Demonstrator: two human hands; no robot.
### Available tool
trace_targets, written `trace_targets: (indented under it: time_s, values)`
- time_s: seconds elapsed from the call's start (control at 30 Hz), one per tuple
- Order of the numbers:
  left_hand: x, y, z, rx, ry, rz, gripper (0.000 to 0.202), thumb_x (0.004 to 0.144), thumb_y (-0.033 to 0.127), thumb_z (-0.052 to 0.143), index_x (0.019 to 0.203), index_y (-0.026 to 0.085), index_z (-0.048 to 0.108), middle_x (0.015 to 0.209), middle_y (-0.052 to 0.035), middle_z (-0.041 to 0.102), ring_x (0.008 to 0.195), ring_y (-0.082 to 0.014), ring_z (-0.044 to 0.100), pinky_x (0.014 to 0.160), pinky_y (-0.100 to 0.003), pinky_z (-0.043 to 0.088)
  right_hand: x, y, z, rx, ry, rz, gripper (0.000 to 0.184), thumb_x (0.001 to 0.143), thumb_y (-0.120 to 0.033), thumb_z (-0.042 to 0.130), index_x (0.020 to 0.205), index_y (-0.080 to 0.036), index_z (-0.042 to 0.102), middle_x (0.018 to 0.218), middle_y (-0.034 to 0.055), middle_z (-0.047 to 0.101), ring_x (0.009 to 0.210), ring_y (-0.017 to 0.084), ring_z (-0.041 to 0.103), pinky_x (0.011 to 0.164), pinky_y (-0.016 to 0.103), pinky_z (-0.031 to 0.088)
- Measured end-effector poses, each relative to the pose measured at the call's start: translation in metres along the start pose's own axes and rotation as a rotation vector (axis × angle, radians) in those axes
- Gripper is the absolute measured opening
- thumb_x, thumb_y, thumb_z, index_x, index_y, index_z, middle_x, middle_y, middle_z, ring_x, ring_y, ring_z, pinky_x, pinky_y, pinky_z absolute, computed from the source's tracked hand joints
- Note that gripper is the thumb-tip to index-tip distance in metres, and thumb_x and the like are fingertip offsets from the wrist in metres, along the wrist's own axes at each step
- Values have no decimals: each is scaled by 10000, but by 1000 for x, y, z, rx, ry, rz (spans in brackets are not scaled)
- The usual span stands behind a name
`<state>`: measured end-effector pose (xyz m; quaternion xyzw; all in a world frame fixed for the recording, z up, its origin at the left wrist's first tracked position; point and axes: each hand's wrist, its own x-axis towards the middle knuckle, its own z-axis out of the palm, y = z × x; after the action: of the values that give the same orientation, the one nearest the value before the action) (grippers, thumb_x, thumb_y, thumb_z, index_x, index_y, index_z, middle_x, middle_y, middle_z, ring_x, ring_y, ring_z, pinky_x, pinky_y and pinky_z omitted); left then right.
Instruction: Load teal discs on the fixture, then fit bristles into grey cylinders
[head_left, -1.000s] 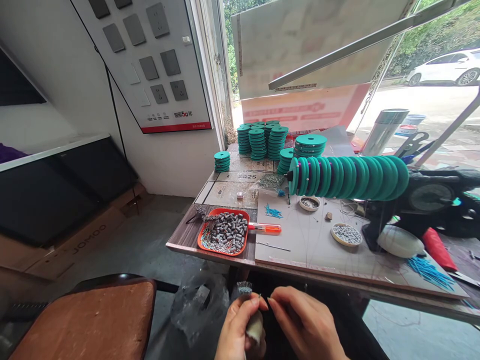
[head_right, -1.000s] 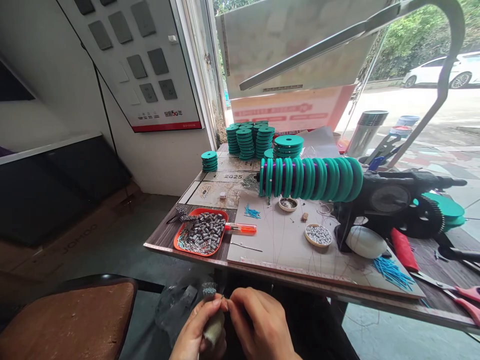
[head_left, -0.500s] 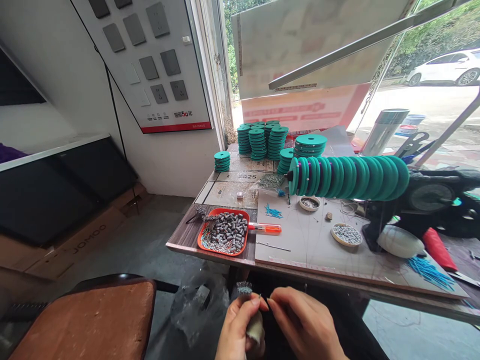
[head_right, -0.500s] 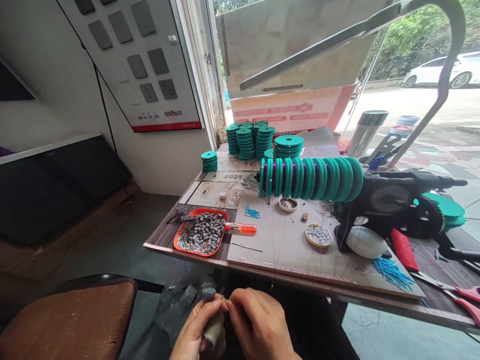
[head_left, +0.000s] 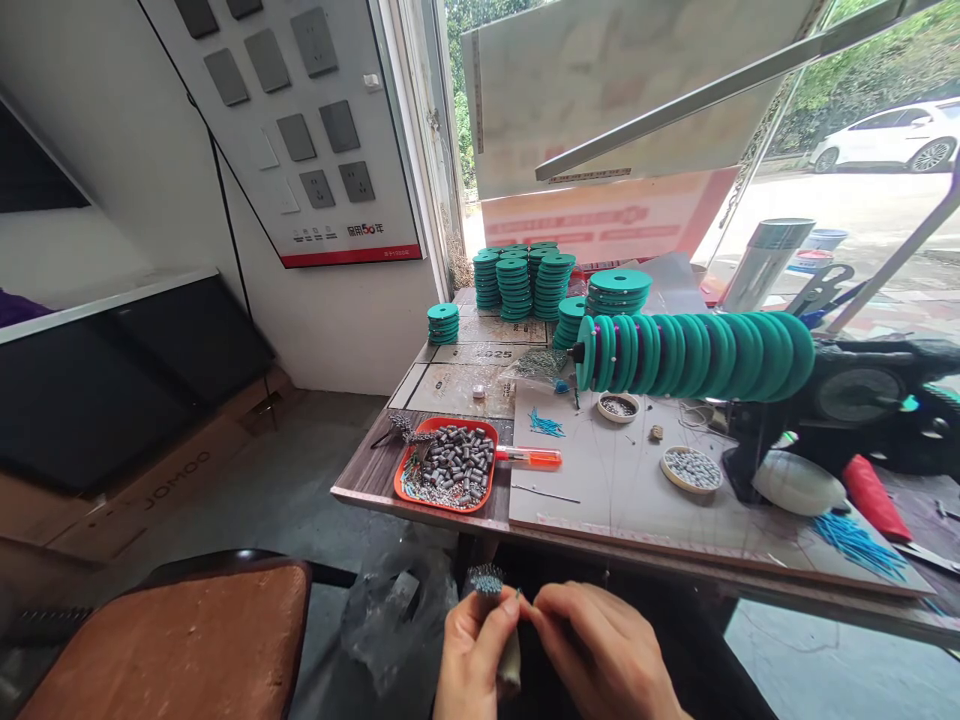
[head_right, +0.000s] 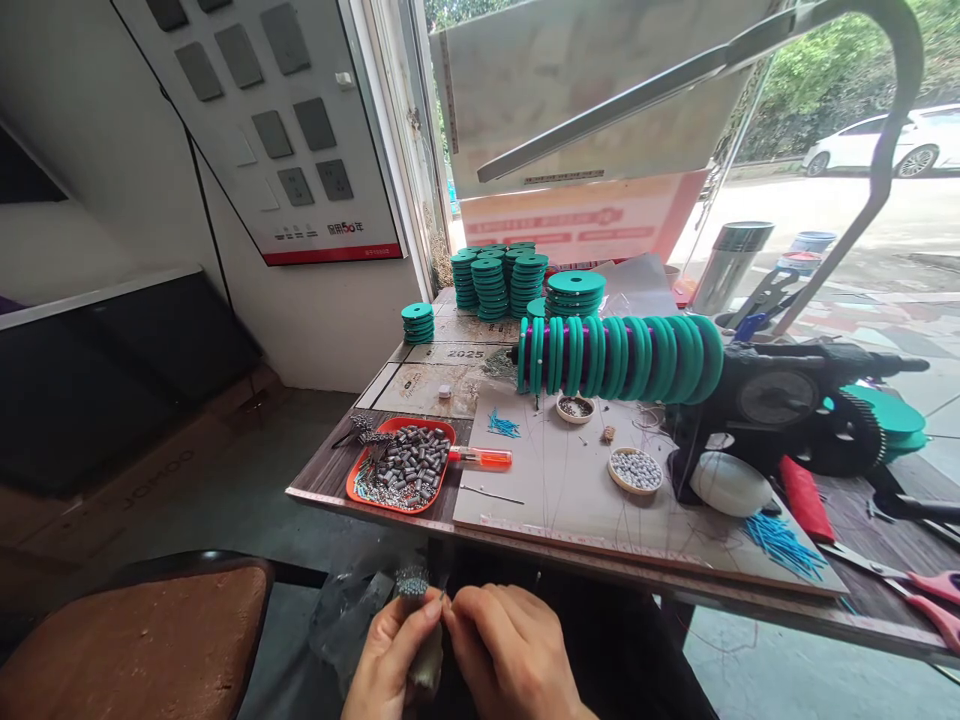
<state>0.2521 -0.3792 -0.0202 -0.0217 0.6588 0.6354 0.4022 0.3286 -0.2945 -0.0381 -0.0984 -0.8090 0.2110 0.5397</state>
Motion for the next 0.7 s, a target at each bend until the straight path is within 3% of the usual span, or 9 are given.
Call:
trace_targets:
  time_s: [0.33, 0.7]
  values:
    - [-3, -3, 2, -2, 2, -41, 474, 477, 455, 672, 811, 144, 545, 838, -22, 650, 878, -105, 550, 824, -185, 358, 4, -2, -8, 30, -63, 113, 128, 813, -115, 434, 713, -112, 516, 619, -42, 498, 582, -81, 411, 589, 14, 312]
    - [-6, 1, 3, 3, 36, -24, 494, 459, 444, 697, 821, 134, 565, 814, -11, 660, 795, -70, 543, 757, -152, 373, -1, 1, -4, 28, -76, 99, 178, 825, -145, 427, 686, -105, 533, 608, -32, 495, 600, -78, 429, 606, 11, 320]
